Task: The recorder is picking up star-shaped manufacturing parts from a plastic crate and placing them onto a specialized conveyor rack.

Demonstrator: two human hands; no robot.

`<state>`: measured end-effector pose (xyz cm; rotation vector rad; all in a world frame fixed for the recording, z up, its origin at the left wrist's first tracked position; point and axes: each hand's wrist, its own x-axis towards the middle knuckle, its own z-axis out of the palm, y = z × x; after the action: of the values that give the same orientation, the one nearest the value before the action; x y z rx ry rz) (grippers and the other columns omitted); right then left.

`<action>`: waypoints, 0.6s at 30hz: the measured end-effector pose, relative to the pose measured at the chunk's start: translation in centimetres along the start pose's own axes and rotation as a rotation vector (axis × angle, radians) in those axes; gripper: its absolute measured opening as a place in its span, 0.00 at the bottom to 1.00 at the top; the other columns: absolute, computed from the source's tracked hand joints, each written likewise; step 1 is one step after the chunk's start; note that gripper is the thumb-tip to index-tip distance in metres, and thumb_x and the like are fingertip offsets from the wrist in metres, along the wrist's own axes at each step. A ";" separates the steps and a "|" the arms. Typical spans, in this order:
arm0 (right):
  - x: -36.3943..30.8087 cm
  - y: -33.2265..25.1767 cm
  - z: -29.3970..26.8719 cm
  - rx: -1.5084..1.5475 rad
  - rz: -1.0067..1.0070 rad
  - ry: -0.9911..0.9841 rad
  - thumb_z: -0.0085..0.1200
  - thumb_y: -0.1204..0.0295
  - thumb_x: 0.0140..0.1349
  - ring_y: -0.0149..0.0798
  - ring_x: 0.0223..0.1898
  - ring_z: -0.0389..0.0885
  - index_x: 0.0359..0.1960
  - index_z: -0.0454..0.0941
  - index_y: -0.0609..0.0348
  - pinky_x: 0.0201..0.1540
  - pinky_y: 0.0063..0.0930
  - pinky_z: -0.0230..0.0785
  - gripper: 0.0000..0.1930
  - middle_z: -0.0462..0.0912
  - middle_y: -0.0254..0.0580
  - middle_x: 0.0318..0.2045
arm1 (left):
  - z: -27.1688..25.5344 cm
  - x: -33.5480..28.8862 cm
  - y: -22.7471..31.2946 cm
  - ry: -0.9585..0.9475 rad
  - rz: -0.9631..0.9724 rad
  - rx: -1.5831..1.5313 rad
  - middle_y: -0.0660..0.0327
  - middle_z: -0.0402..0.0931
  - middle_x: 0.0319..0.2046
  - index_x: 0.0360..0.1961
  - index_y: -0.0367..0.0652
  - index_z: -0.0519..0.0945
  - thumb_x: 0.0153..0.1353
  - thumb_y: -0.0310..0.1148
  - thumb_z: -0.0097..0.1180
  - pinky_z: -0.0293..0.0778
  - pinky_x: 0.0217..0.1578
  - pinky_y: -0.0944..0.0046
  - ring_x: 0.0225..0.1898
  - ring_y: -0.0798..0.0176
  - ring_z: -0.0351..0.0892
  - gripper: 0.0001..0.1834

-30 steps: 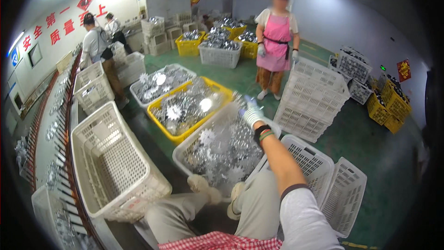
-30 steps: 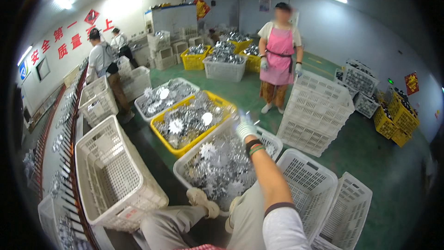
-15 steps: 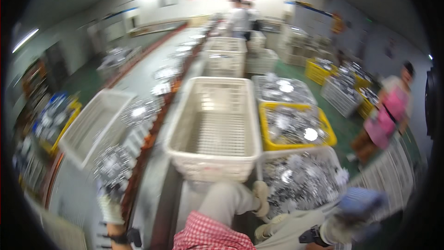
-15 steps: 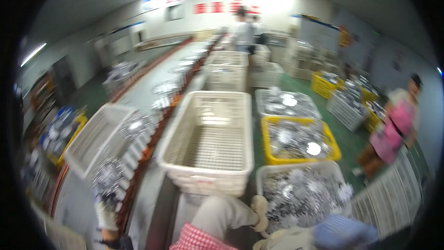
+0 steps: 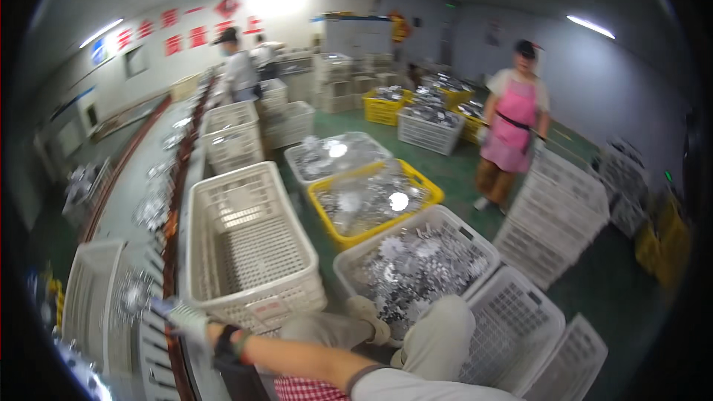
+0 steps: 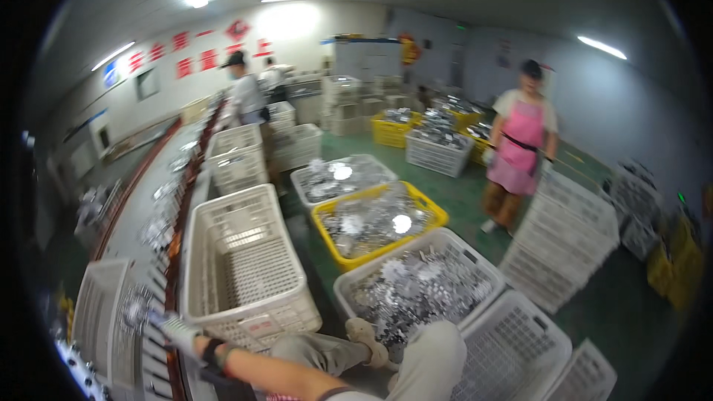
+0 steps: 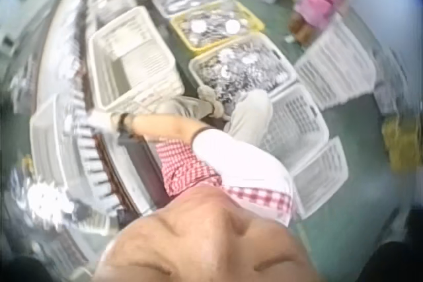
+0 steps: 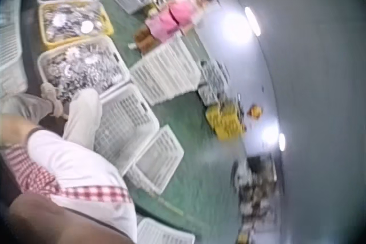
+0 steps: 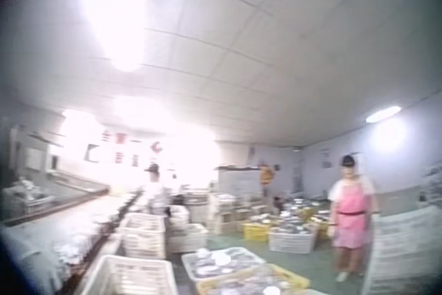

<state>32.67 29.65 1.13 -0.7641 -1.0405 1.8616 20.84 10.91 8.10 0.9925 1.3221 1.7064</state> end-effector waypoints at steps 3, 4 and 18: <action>-0.4 -0.4 5.4 0.437 -0.223 -0.021 0.45 0.54 0.56 0.29 0.33 0.69 0.39 0.68 0.56 0.34 0.28 0.63 0.19 0.73 0.34 0.27 | 2.5 0.9 -0.8 -0.050 0.047 0.032 0.54 0.70 0.41 0.48 0.38 0.66 0.57 0.34 0.43 0.70 0.37 0.66 0.35 0.61 0.72 0.18; -0.2 -0.4 5.8 0.442 -0.238 -0.018 0.44 0.55 0.56 0.29 0.33 0.69 0.39 0.68 0.57 0.34 0.28 0.63 0.18 0.73 0.34 0.27 | 2.9 1.0 -0.9 -0.062 0.063 0.037 0.54 0.70 0.42 0.48 0.38 0.66 0.57 0.34 0.43 0.70 0.37 0.66 0.36 0.61 0.72 0.18; -3.0 -6.5 7.2 0.082 -0.629 0.033 0.42 0.72 0.56 0.29 0.27 0.69 0.32 0.67 0.63 0.30 0.24 0.64 0.07 0.71 0.37 0.24 | -1.5 5.8 -1.3 0.357 0.650 0.087 0.51 0.64 0.50 0.55 0.38 0.58 0.56 0.31 0.48 0.61 0.50 0.61 0.46 0.55 0.67 0.26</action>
<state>30.64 26.36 10.52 -0.3555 -1.0271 1.3339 17.16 15.80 7.31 1.3087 1.3902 2.4196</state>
